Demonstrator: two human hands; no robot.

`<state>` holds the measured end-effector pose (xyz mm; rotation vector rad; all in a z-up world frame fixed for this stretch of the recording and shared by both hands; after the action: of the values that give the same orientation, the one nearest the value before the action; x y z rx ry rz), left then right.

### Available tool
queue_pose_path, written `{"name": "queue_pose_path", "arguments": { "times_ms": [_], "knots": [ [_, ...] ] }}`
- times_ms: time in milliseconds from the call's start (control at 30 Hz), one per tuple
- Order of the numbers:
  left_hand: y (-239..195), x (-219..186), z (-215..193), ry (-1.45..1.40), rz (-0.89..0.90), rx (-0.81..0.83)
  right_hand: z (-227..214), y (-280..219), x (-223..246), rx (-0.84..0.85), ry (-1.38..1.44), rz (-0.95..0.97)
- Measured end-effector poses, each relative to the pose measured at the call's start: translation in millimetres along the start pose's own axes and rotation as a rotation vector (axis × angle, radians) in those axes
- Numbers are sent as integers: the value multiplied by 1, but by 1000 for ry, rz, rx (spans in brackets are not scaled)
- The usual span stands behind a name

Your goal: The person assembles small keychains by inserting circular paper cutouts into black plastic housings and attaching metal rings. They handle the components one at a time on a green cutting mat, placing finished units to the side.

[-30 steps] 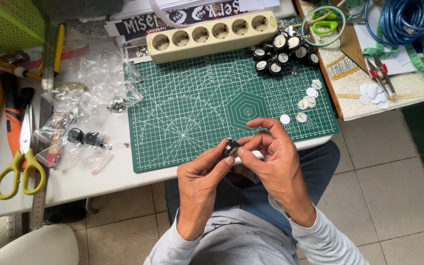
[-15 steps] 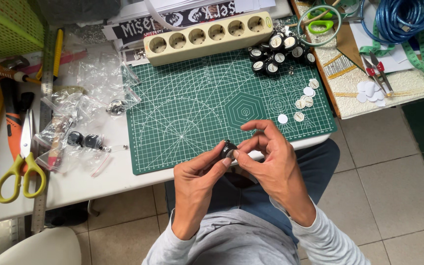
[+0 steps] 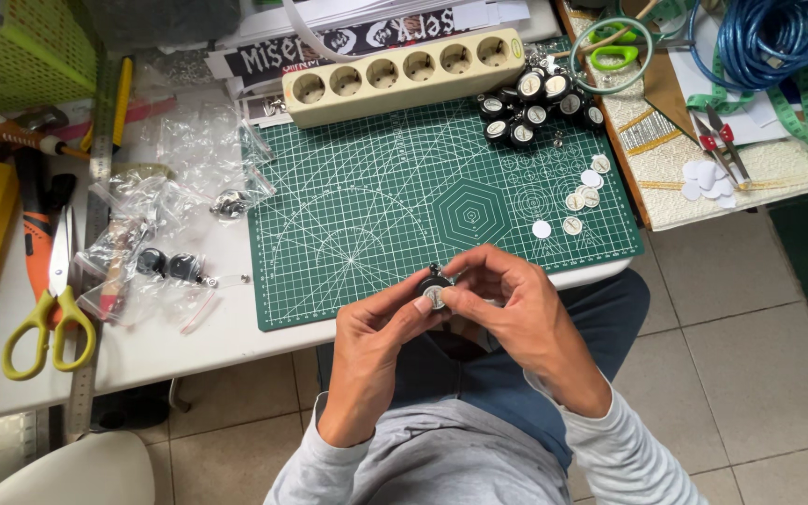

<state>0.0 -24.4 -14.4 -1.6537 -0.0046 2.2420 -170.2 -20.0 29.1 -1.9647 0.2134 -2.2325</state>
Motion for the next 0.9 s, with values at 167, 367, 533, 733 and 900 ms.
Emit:
{"name": "queue_pose_path", "arguments": {
  "times_ms": [167,367,533,733,900],
  "knots": [
    [0,1,0,-4,13,-34,-7,3,-17,-35,86,55],
    [-3,0,6,131,116,-88,-2,4,-23,-23,8,-43],
    [-4,-3,8,272,182,-225,-1,4,-28,-31,103,34],
    [-1,-4,8,387,235,-275,-1,15,-32,-14,80,-13],
    [12,0,4,320,186,-194,-2,23,-38,-59,-42,-75]
  ]
}}
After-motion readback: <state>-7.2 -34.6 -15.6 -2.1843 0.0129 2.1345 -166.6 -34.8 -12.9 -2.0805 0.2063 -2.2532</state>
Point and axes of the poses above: each hand's wrist, its own y-axis towards the middle knuckle, its own z-axis out of the palm, x = y × z, the point moved 3 cm from there along y, towards the middle knuckle, and after that the axes turned 12 degrees about y, right-handed, at the moved point
